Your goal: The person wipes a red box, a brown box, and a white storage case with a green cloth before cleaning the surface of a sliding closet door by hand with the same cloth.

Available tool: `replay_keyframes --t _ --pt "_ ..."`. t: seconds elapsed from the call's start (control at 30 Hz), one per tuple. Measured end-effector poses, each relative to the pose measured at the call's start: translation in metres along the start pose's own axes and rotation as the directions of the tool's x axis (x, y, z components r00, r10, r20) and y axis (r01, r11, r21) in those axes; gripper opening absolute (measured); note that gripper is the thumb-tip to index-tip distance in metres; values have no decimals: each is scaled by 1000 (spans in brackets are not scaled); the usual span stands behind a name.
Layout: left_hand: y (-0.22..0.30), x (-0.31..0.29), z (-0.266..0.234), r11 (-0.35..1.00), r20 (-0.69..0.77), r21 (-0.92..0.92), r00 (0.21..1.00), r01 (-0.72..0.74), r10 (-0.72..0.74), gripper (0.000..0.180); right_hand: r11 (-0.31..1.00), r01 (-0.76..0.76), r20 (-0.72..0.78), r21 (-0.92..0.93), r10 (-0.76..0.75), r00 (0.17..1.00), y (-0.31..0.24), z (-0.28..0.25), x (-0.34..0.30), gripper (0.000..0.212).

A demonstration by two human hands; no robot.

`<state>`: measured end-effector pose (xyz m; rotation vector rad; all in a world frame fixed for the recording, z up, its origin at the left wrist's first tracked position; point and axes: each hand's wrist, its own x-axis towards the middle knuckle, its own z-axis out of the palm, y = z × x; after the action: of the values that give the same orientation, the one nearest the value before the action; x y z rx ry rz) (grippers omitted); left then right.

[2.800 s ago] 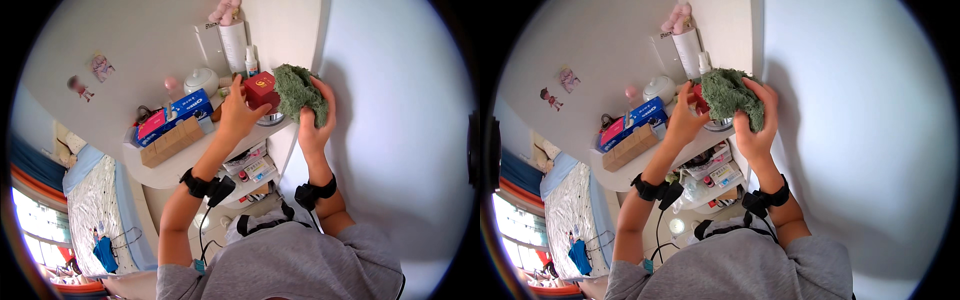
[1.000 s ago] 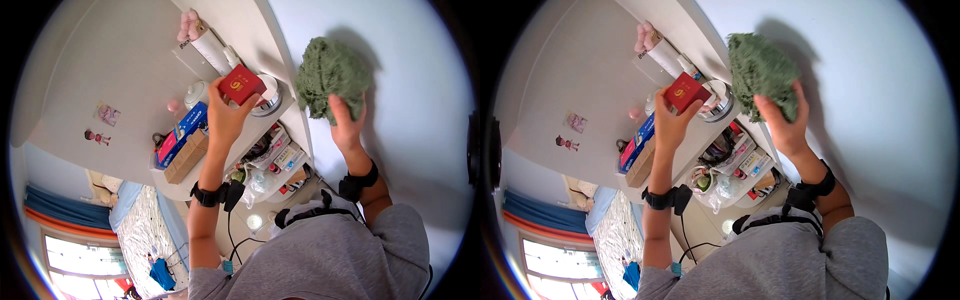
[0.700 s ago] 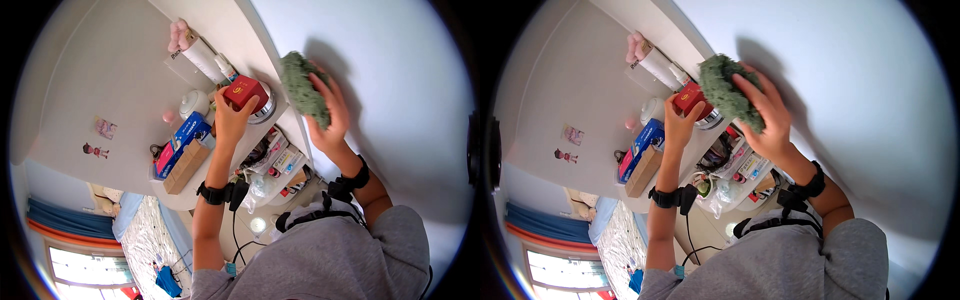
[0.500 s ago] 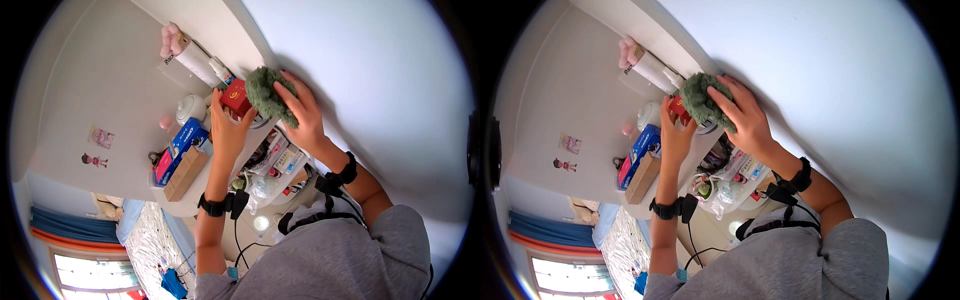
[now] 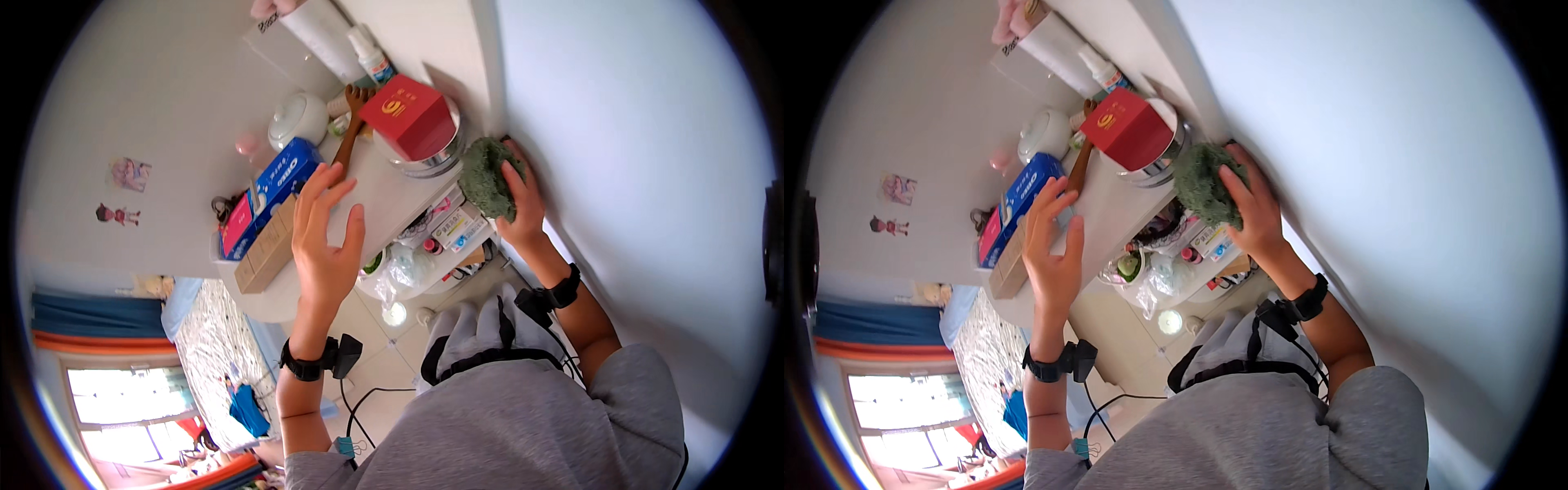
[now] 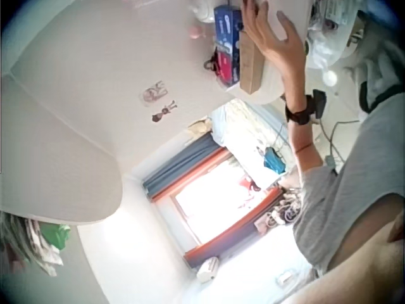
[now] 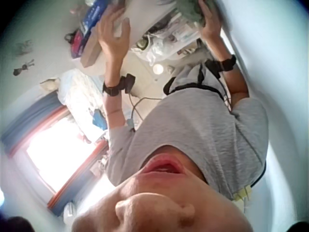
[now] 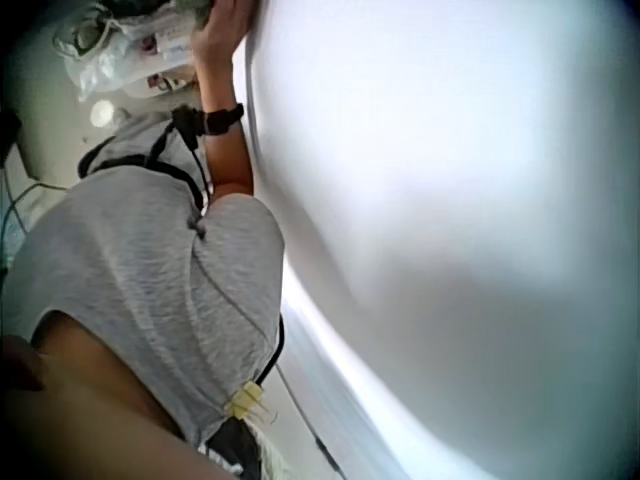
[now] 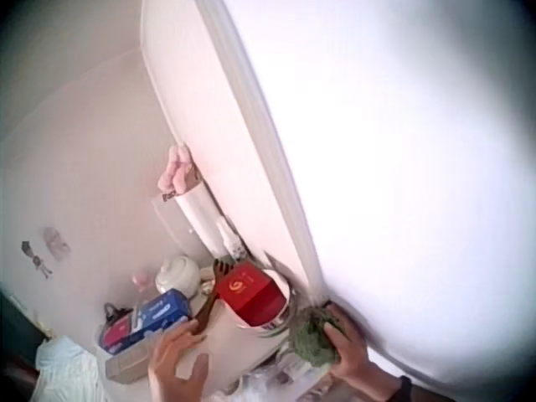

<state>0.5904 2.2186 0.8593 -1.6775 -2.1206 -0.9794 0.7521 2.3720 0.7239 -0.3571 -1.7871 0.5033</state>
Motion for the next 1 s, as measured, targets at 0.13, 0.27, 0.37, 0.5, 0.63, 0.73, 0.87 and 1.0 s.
replay_keyframes --t 0.13,0.27,0.37,0.5,0.63,0.73,0.87,1.0 --pt "-24 -34 -16 946 33 191 965 -262 260 22 997 -76 21 -35 77 997 1 -5 -16 52" --pt "-50 -64 -41 852 -6 379 919 -362 393 23 986 131 -102 104 -120 987 -29 -3 -10 42" --pt "-70 -78 -57 868 -177 465 942 -176 286 24 951 241 17 193 -249 968 -54 12 -4 42" --pt "-106 -105 -74 920 -350 382 909 -84 228 25 956 249 168 153 -274 947 -77 56 -7 44" --pt "-121 -131 -87 905 -428 425 873 -35 235 21 966 257 165 24 -257 952 -107 72 -16 44" --pt "-136 -152 -98 923 -382 376 895 -78 231 17 947 320 177 -32 -310 934 -128 90 -20 45" --pt "-153 -174 -115 946 -392 318 901 -58 187 14 921 378 212 -90 -353 911 -157 113 -27 43" --pt "-168 -180 -128 963 -355 249 915 -107 194 19 893 439 273 -102 -399 875 -193 134 -35 35"
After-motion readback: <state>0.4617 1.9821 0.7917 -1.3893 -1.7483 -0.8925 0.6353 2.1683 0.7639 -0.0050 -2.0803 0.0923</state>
